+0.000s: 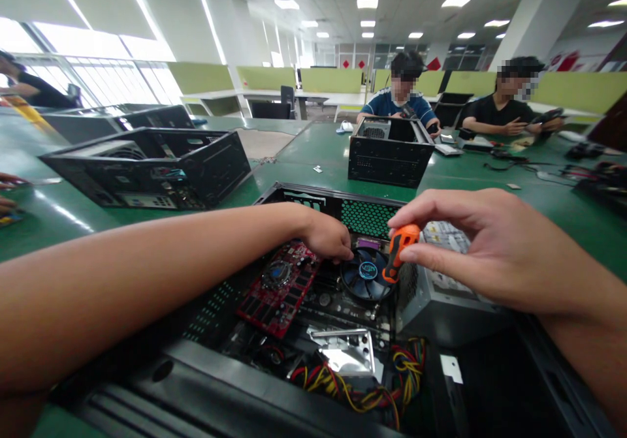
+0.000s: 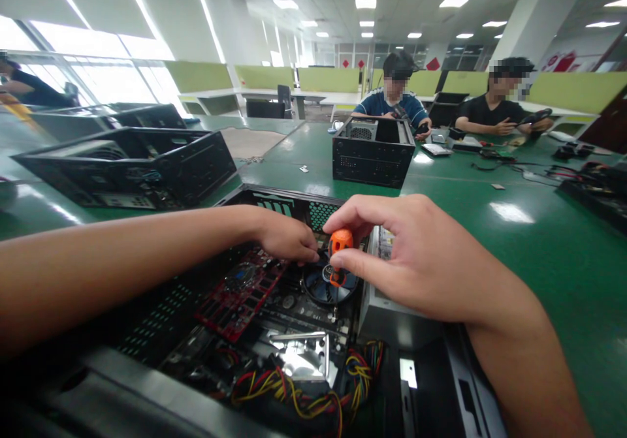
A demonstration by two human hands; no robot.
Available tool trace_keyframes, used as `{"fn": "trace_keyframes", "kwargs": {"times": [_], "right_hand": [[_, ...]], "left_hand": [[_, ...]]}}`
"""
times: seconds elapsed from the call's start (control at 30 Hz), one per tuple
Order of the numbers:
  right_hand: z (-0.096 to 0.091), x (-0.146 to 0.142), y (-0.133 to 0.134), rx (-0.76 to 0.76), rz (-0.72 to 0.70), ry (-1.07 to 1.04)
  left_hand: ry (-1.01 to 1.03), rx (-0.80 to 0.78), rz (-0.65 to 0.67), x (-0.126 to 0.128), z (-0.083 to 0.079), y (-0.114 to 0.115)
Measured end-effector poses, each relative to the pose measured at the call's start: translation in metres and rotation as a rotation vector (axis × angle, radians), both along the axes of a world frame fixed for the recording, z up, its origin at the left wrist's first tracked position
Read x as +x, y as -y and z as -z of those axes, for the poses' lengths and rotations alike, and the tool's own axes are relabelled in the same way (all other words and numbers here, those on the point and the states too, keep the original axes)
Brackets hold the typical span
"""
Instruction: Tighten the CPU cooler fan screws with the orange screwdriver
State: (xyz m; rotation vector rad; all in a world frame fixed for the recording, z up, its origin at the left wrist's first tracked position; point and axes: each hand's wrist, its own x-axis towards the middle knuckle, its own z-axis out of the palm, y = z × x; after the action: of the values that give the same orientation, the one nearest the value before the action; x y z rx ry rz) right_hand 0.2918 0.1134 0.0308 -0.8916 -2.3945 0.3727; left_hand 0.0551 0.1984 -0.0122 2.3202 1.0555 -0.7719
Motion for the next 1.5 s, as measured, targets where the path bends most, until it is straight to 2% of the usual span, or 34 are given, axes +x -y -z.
{"fn": "trace_keyframes", "kwargs": {"times": [0.27, 0.57, 0.63, 0.77, 0.87, 1.0, 1.5], "right_hand": [[0.0, -0.001, 0.001, -0.059, 0.03, -0.033], [0.001, 0.002, 0.001, -0.016, -0.067, -0.023], [0.004, 0.004, 0.001, -0.018, -0.019, -0.092], [0.009, 0.007, -0.005, 0.027, 0.176, -0.269], [0.01, 0.007, -0.009, 0.126, 0.27, -0.22], [0.008, 0.005, -0.008, 0.193, 0.233, -0.116], [0.009, 0.002, -0.01, 0.143, 0.182, -0.018]], "left_hand": [[-0.006, -0.001, -0.038, 0.002, -0.002, 0.002], [0.004, 0.026, 0.026, 0.002, 0.001, 0.001], [0.003, 0.056, 0.044, 0.003, 0.0, 0.002], [-0.005, 0.12, 0.099, 0.004, 0.0, 0.004], [0.011, 0.18, 0.164, 0.003, 0.003, 0.004], [-0.008, 0.209, 0.201, 0.004, 0.004, 0.005], [-0.069, 0.213, 0.25, 0.007, 0.0, 0.005]]}}
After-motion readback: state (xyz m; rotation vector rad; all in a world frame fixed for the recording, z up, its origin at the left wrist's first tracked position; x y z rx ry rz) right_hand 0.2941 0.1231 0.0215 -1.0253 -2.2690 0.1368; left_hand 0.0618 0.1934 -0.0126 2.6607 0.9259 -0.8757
